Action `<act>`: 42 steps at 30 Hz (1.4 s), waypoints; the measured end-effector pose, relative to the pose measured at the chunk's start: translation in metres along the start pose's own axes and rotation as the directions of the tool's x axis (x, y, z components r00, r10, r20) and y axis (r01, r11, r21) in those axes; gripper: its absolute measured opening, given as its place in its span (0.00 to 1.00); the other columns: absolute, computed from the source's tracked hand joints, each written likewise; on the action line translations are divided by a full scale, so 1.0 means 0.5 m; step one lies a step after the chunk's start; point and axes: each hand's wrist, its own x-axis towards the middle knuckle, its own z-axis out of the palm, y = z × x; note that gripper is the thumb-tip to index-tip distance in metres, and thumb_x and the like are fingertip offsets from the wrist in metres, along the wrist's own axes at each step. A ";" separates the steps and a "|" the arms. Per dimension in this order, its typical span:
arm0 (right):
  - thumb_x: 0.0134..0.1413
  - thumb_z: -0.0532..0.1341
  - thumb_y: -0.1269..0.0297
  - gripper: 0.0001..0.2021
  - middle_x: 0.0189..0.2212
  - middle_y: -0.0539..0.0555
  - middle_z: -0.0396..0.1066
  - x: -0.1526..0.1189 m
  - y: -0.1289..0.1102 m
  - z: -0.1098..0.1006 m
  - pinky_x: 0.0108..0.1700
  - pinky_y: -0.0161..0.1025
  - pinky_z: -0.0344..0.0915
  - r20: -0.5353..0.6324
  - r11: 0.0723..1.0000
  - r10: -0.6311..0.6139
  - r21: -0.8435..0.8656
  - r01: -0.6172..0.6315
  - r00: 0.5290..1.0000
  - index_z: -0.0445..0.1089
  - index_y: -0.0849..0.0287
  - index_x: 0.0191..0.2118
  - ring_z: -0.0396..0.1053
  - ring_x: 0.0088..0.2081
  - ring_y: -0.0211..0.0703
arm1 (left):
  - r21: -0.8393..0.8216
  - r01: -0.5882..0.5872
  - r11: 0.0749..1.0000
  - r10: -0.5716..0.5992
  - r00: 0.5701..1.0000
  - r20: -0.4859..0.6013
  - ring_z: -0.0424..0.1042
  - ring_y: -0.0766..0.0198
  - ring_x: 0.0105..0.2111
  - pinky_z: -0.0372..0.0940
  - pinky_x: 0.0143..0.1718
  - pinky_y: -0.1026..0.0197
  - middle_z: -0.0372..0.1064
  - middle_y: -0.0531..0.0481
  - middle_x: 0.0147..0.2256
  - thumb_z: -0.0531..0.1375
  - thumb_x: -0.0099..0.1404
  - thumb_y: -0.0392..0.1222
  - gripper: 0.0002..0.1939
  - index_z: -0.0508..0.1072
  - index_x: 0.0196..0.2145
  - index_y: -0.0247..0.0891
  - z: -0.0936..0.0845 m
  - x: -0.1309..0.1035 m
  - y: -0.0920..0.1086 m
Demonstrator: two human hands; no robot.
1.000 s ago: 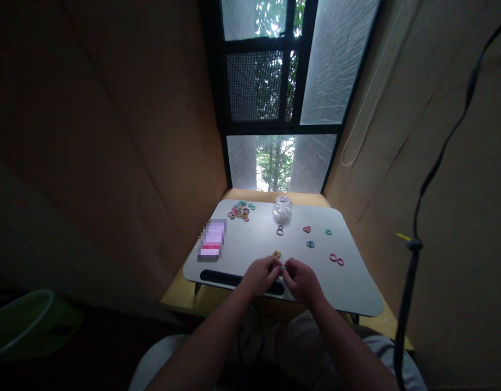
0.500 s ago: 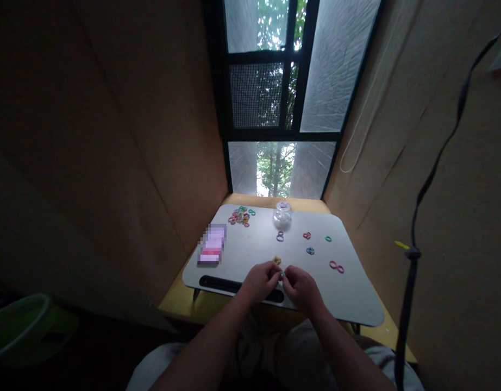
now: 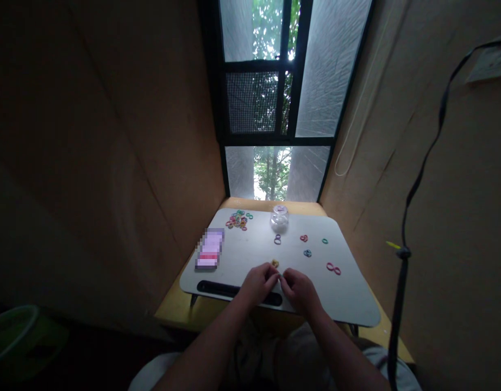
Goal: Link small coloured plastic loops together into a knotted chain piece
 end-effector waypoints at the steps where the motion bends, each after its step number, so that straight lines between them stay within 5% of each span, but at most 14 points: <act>1: 0.58 0.56 0.59 0.14 0.19 0.47 0.63 0.000 0.000 0.000 0.27 0.34 0.55 0.000 1.000 0.001 0.000 -0.001 1.000 0.60 0.56 0.23 0.60 0.23 0.37 | 0.001 -0.004 1.000 0.004 1.000 0.001 0.72 0.64 0.32 0.63 0.35 0.64 0.75 0.51 0.32 0.58 0.64 0.40 0.05 0.74 0.36 0.39 0.000 0.000 0.000; 24: 0.55 0.55 0.63 0.08 0.21 0.47 0.62 -0.002 0.009 0.006 0.28 0.34 0.55 0.047 0.999 0.032 -0.018 -0.032 0.998 0.61 0.56 0.26 0.59 0.25 0.38 | 0.042 -0.031 0.999 0.029 0.999 0.040 0.71 0.64 0.29 0.60 0.31 0.64 0.74 0.52 0.30 0.59 0.63 0.45 0.08 0.74 0.33 0.39 -0.002 -0.002 0.001; 42: 0.55 0.55 0.63 0.09 0.20 0.46 0.61 -0.004 0.008 0.006 0.28 0.34 0.53 0.042 1.000 0.027 -0.017 -0.026 0.999 0.59 0.56 0.25 0.59 0.24 0.37 | 0.046 -0.045 0.998 0.043 0.998 0.035 0.71 0.64 0.29 0.60 0.31 0.65 0.75 0.51 0.30 0.58 0.61 0.38 0.06 0.74 0.35 0.39 -0.004 -0.008 0.009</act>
